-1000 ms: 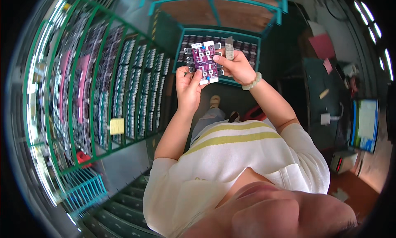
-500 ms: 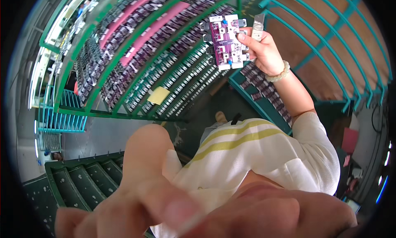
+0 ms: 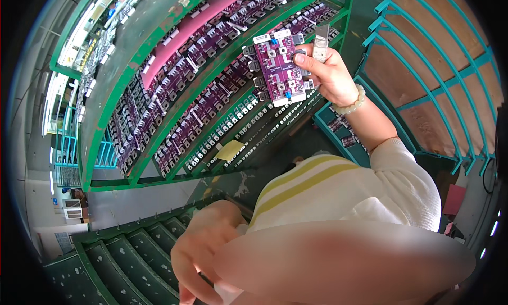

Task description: The person picks up purple circuit boards from a green rack and uses a small metal tool to scrape the surface of each board. They handle the boards one at a time, scraping various areas before placing them back onto the rack. The process is repeated for multiple boards throughout the clip.

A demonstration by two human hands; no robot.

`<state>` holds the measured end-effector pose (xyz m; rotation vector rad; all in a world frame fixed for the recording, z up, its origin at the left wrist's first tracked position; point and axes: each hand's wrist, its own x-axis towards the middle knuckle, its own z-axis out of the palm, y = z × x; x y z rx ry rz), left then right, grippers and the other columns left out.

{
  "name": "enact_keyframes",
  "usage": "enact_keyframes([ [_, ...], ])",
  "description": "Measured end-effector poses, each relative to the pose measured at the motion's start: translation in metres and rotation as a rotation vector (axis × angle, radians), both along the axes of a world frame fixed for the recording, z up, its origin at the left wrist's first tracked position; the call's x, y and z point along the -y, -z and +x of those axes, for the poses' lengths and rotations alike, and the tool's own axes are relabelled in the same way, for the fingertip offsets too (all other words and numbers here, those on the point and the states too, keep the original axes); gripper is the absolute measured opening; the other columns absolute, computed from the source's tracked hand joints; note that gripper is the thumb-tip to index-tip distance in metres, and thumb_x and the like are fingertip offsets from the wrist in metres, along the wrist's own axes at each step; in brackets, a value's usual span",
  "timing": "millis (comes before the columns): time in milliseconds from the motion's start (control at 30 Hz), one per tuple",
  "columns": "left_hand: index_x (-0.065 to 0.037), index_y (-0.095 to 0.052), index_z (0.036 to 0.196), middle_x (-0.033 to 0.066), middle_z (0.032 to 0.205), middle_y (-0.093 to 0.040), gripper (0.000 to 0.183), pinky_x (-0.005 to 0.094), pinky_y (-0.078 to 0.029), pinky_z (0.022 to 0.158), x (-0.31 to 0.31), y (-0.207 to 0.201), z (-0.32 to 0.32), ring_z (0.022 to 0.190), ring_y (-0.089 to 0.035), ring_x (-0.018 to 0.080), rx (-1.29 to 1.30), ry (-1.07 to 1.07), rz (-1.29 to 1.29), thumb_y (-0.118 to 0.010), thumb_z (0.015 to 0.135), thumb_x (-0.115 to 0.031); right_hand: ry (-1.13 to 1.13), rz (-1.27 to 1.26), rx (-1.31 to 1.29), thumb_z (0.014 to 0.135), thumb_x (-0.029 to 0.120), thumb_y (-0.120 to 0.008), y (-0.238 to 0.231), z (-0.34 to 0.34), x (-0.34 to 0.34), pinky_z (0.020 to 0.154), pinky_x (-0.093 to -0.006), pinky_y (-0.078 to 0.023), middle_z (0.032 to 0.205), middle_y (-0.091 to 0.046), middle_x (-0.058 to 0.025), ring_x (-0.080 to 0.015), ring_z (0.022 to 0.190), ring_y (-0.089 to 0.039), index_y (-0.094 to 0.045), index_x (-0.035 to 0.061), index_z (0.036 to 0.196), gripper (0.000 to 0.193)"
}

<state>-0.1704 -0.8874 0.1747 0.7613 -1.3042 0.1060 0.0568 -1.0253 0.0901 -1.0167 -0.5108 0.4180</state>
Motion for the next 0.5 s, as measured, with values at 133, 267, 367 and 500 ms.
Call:
enact_keyframes([
  [133, -0.018, -0.049, 0.113, 0.0014, 0.061, -0.044, 0.021, 0.0264, -0.023, 0.041, 0.009, 0.003, 0.011, 0.042, -0.035, 0.0101, -0.052, -0.028, 0.054, -0.041, 0.094, -0.026, -0.060, 0.009, -0.095, 0.084, 0.021, -0.071, 0.012, 0.010, -0.002, 0.043, -0.0172, -0.029, 0.070, -0.055, 0.0070, 0.0000, 0.050, -0.039, -0.066, 0.0058, 0.099, 0.021],
  [267, -0.004, -0.062, 0.085, 0.0128, 0.076, -0.064, 0.026, 0.0368, -0.041, 0.053, -0.001, -0.004, 0.025, 0.067, -0.057, 0.0182, 0.142, -0.070, 0.439, -0.061, 0.088, -0.030, -0.101, 0.026, -0.177, 0.085, 0.022, -0.071, 0.013, 0.019, 0.006, 0.043, -0.0167, -0.032, 0.071, -0.055, 0.0073, 0.0003, 0.051, -0.042, -0.066, 0.0067, 0.097, 0.020],
  [367, -0.003, -0.052, 0.097, 0.0105, 0.087, -0.051, 0.028, 0.0344, -0.039, 0.062, 0.008, 0.014, 0.064, 0.075, -0.048, 0.0239, -0.017, -0.476, 0.513, -0.063, 0.083, -0.025, -0.131, 0.027, -0.227, 0.085, 0.023, -0.071, 0.014, 0.024, 0.019, 0.043, -0.0162, -0.032, 0.071, -0.057, 0.0070, 0.0004, 0.050, -0.041, -0.065, 0.0073, 0.096, 0.020],
  [500, -0.001, -0.024, 0.142, 0.0170, 0.141, -0.035, 0.070, 0.0410, -0.038, 0.100, 0.022, 0.074, 0.110, 0.130, -0.036, 0.0262, -0.912, -0.869, -0.031, -0.061, 0.085, -0.022, -0.203, -0.034, -0.213, 0.086, 0.021, -0.070, 0.019, 0.023, 0.038, 0.043, -0.0166, -0.031, 0.070, -0.057, 0.0070, 0.0004, 0.050, -0.041, -0.066, 0.0063, 0.097, 0.019],
])
